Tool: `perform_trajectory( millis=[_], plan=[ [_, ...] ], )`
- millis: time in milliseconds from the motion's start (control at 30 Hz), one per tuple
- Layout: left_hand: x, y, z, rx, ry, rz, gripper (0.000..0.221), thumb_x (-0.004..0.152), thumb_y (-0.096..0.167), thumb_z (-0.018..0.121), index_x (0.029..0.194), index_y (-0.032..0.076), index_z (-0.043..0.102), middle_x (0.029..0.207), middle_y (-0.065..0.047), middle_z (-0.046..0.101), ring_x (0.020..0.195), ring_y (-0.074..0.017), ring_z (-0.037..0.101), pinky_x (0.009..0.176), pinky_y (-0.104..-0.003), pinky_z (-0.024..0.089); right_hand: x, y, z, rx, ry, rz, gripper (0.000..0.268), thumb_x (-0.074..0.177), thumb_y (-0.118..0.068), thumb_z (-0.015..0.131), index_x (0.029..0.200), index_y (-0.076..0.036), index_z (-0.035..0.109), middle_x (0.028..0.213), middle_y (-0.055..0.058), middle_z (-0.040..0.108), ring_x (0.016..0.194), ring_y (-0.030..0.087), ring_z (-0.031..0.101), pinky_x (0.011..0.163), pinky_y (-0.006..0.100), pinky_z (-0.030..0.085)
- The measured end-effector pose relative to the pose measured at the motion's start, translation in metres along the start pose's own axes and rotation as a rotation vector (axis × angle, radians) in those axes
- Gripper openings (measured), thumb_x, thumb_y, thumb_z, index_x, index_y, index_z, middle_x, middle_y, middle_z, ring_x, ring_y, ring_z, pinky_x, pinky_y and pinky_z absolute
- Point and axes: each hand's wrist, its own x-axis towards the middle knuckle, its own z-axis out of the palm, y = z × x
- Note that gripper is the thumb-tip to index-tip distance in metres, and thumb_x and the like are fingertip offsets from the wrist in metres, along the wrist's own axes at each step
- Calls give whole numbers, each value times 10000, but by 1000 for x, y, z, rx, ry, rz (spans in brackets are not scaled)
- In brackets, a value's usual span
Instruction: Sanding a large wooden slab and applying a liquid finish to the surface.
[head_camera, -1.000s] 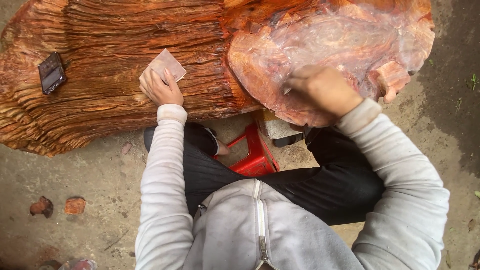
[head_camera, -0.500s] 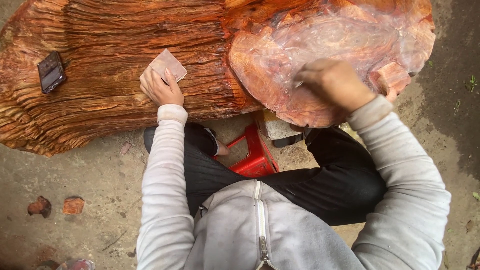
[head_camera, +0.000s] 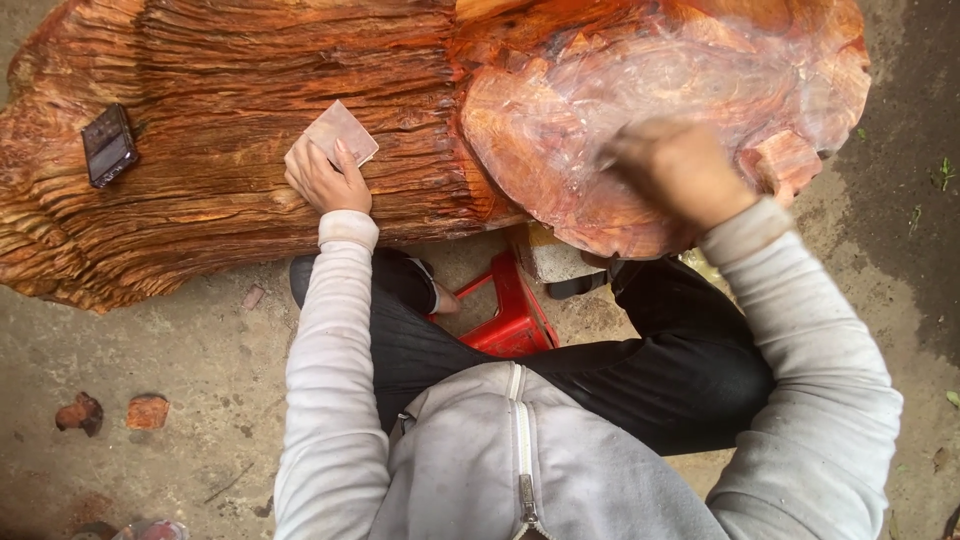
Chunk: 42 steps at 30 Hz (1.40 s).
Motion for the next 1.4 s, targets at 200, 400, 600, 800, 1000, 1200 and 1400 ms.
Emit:
perform_trajectory(
  millis=[200, 400, 600, 800, 1000, 1200, 1400],
  plan=[
    [0, -1, 1, 11, -6, -4, 416, 1069, 385, 553, 1158, -19, 594, 1206, -171, 621, 1124, -436, 568, 991, -553, 386, 13, -21, -5, 176, -15, -11, 126, 1018, -213, 626, 1056, -198, 745, 999, -15, 730, 972, 211, 730, 838, 314, 588],
    [-4, -6, 4, 0, 0, -4, 406, 1069, 380, 533, 1162, -9, 603, 1198, -162, 623, 1117, -422, 580, 989, -545, 387, -33, 67, 31, 3, 15, 442, 62, 1063, -370, 727, 1079, -310, 719, 1024, -127, 684, 957, 158, 736, 834, 307, 605],
    [-1, -1, 5, 35, 20, -6, 396, 1065, 378, 553, 1148, -6, 605, 1228, -159, 637, 1134, -411, 581, 968, -535, 396, -16, 96, 84, -505, 95, 481, 143, 1025, -318, 677, 1157, -293, 727, 1052, -77, 670, 870, 130, 735, 708, 252, 599],
    [14, 27, -16, 25, 14, -29, 377, 1053, 329, 590, 1074, -46, 631, 1179, -209, 668, 1112, -449, 590, 903, -543, 428, 21, 10, 34, -145, 99, 255, 209, 969, -150, 569, 1103, -199, 722, 953, 65, 641, 850, 273, 703, 730, 333, 563],
    [13, 21, -11, 32, 15, -41, 338, 1014, 353, 602, 1062, 21, 644, 1167, -121, 666, 1092, -362, 597, 911, -474, 427, 19, 64, 66, -469, 183, 422, 215, 970, -179, 559, 1076, -250, 732, 878, 2, 563, 791, 173, 633, 603, 247, 520],
    [16, 25, -14, 37, 24, -34, 364, 1018, 391, 571, 1046, 34, 638, 1145, -99, 655, 1079, -343, 594, 913, -464, 429, 35, 16, 97, -385, 156, 222, 231, 902, -178, 571, 1072, -173, 728, 924, 14, 605, 811, 190, 640, 580, 261, 559],
    [18, 27, -15, 46, 16, -58, 333, 1003, 379, 574, 967, 51, 619, 1117, -84, 657, 1065, -331, 596, 920, -455, 430, 24, 56, 64, -456, 72, 499, 184, 929, -196, 563, 1038, -154, 704, 929, 19, 548, 831, 220, 613, 522, 316, 544]
  ],
)
